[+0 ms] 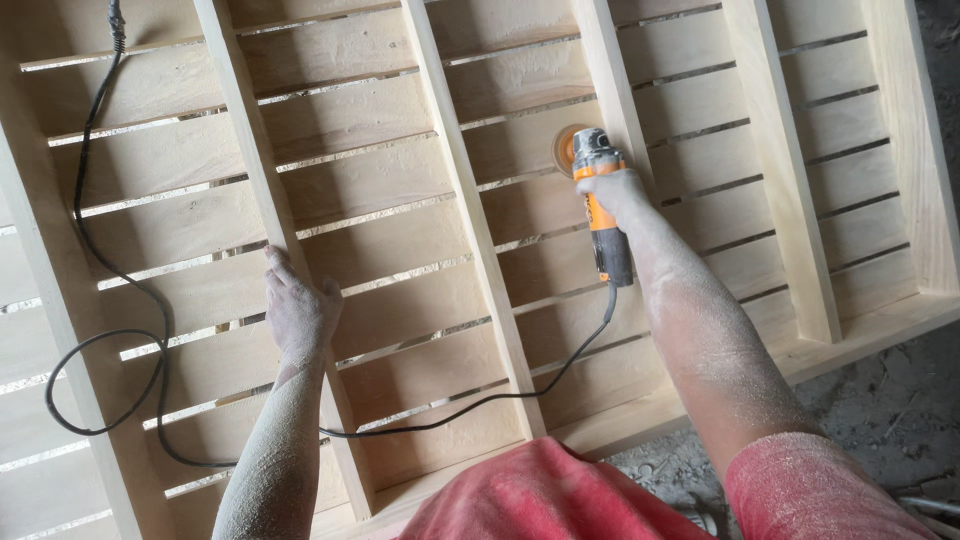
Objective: The person uses an electric angle grinder with a sanding disc to smooth the interior surfaces of a wooden slatted structure. They move the tool systematically across the bottom and side panels, generating wood dust while maintaining contact with the wood.
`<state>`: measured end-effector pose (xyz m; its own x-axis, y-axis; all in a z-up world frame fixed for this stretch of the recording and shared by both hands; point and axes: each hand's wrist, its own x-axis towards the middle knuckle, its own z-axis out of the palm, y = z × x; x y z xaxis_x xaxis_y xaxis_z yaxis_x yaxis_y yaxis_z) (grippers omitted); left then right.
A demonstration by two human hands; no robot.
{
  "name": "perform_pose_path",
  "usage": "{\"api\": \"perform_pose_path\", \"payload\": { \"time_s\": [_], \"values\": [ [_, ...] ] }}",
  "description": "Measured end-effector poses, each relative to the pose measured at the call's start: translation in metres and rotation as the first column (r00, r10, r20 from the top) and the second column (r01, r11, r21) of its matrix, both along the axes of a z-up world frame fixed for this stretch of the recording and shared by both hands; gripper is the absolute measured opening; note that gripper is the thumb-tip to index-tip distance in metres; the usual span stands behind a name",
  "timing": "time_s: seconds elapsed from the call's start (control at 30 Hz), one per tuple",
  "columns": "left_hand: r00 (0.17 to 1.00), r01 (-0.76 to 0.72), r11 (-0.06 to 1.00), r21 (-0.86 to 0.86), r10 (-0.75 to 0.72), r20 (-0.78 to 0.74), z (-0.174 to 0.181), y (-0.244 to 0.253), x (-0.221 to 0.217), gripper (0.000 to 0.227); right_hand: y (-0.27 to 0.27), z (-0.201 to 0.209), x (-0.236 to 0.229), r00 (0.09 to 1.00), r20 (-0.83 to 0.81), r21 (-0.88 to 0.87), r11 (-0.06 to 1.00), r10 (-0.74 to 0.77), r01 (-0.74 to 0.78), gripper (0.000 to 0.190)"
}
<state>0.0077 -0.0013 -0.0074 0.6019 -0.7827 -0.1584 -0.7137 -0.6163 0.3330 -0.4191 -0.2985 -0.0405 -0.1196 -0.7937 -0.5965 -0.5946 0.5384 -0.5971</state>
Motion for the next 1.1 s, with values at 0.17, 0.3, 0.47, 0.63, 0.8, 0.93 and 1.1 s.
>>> {"api": "perform_pose_path", "payload": {
  "time_s": [0.17,0.3,0.47,0.63,0.8,0.93,1.1],
  "values": [
    [0.999,-0.010,1.000,0.011,0.010,-0.032,0.003,0.001,-0.001,0.098,0.026,-0.003,0.042,0.980,-0.130,0.015,0.988,0.153,-0.152,0.036],
    [0.998,-0.010,1.000,-0.017,0.009,-0.057,0.003,0.003,0.002,0.095,0.052,-0.004,0.065,0.920,-0.236,0.005,0.948,0.312,-0.320,0.042],
    [0.998,-0.011,0.999,-0.054,0.007,-0.059,-0.001,0.005,0.004,0.095,0.053,-0.001,0.047,0.893,-0.286,0.019,0.934,0.348,-0.358,0.045],
    [0.998,-0.017,1.000,-0.020,0.015,-0.064,-0.005,0.003,0.005,0.095,0.025,-0.006,-0.003,0.976,-0.151,0.020,0.988,0.156,-0.155,0.032],
    [0.997,-0.023,0.999,-0.029,0.021,-0.070,-0.004,0.004,0.004,0.095,0.005,-0.017,-0.034,0.999,-0.027,-0.006,0.999,0.045,-0.045,0.026],
    [0.998,-0.016,0.997,-0.076,0.011,-0.065,-0.003,0.005,0.004,0.094,-0.005,-0.014,-0.032,1.000,0.024,0.008,1.000,0.003,-0.004,0.025],
    [0.993,-0.037,0.999,-0.018,0.035,-0.110,-0.001,0.003,0.005,0.092,0.005,0.000,-0.032,1.000,0.028,0.025,1.000,-0.011,0.011,0.024]
  ]
}}
